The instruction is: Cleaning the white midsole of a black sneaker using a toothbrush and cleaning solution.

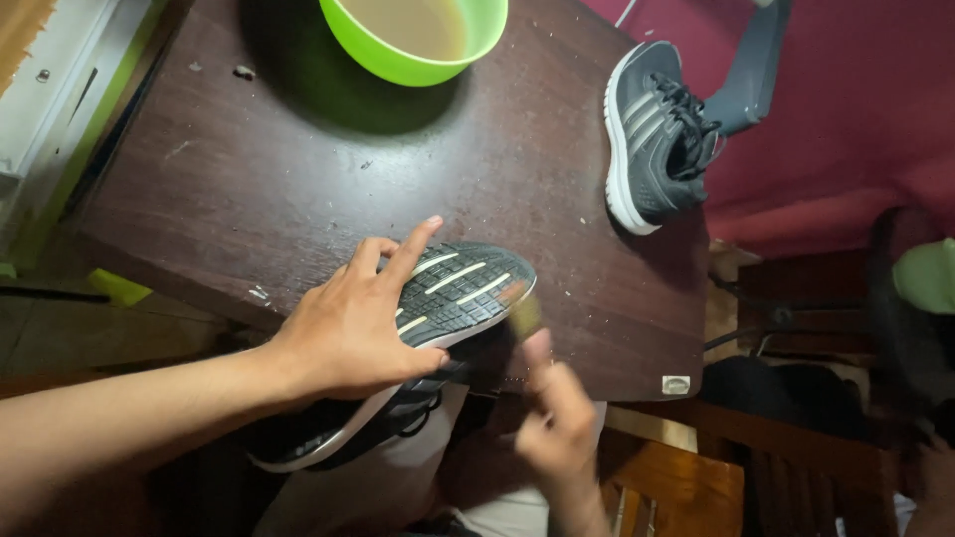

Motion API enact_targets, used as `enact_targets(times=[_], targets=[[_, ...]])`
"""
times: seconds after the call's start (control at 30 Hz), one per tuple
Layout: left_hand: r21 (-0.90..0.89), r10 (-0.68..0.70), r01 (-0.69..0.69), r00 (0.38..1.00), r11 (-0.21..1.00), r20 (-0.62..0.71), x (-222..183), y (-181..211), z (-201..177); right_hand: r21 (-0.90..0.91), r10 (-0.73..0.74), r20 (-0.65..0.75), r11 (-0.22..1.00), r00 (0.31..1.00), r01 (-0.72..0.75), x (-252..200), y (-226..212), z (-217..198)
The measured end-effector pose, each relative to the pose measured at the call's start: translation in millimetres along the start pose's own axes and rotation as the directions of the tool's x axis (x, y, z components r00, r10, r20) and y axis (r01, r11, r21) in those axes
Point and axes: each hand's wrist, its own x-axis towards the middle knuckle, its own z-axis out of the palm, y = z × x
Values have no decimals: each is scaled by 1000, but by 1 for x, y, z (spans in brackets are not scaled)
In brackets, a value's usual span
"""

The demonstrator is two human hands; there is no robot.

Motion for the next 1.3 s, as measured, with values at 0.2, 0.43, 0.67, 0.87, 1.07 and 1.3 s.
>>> enact_targets(times=[0.2,0.43,0.67,0.87,1.07,1.3], targets=[[-14,-4,4,1000,1000,-1,0,0,-1,202,-272,68,946,960,254,-30,5,33],[-33,-19,19,1000,999,21,0,1,-5,112,-214,-2,971,977,213,-15,10,30],[-99,49,-41,995,994,83,-8,1,-14,63,-125,-82,989,989,131,-17,11,35],[-26,163,-169,974,985,-154,-23,4,-3,96,-47,49,995,998,42,-22,-31,4],[91,238,-223,947,970,-216,-26,1,3,-190,305,231,945,924,-264,3,-84,-26],[172,293,-254,919,952,-264,-23,-3,11,-613,506,247,742,827,-271,31,-95,-44]])
